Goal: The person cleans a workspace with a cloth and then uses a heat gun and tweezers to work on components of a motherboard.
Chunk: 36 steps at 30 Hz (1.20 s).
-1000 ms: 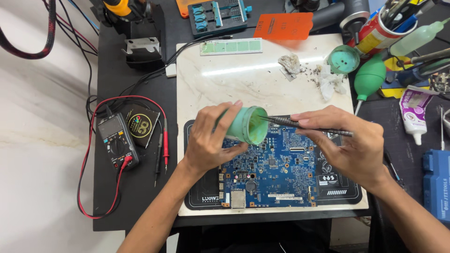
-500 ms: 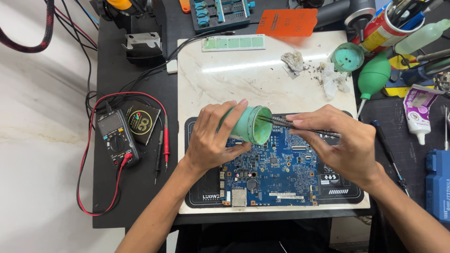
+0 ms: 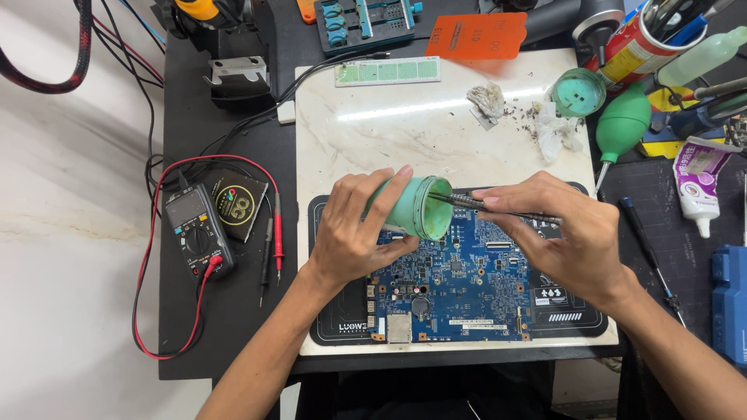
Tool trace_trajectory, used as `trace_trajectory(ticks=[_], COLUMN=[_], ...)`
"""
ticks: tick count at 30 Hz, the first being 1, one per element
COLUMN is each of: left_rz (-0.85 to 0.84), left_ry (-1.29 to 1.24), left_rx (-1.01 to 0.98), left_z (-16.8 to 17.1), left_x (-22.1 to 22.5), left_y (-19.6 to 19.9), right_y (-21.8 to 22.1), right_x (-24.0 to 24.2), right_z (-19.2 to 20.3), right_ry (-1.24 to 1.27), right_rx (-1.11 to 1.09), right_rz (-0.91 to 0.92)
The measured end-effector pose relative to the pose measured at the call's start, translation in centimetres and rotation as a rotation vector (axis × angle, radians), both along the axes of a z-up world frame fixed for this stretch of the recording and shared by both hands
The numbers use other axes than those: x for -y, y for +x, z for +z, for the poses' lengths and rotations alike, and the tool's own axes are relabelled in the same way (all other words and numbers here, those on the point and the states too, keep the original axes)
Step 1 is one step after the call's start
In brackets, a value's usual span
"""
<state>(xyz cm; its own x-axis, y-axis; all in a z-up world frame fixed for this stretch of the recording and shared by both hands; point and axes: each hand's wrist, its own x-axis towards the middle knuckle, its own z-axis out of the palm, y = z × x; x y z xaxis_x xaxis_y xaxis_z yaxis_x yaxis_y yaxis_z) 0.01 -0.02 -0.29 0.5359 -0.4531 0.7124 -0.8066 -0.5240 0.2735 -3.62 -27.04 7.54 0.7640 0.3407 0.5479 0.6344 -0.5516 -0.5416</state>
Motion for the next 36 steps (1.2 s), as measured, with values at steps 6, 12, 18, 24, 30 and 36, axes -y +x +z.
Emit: trace_trajectory(ticks=[6,12,18,24,30,36], left_rz=[0.005,0.007,0.011,0.019,0.028,0.104], left_ry=[0.006,0.005,0.015,-0.006,-0.031,-0.064], left_rx=[0.009,0.016,0.021,-0.003,0.004,-0.106], left_z=[0.0,-0.2,-0.2,0.5,0.3,1.5], left_x=[0.0,0.1,0.1,-0.2,0.2,0.1], left_y=[0.0,0.1,0.0,0.0,0.4,0.5], right_y=[0.0,0.2,0.1,0.3,0.5,-0.7], right_x=[0.0,0.2,0.2,1.2,4.8,10.4], right_z=[0.0,-0.4,-0.3,0.2,1.8,2.9], right_ry=[-0.004,0.036,0.075,0.384,0.583,0.850], right_rx=[0.002,-0.032,-0.095,-0.288,-0.297,-0.249], right_rz=[-0.012,-0.018,-0.015,0.095,-0.071,-0.161])
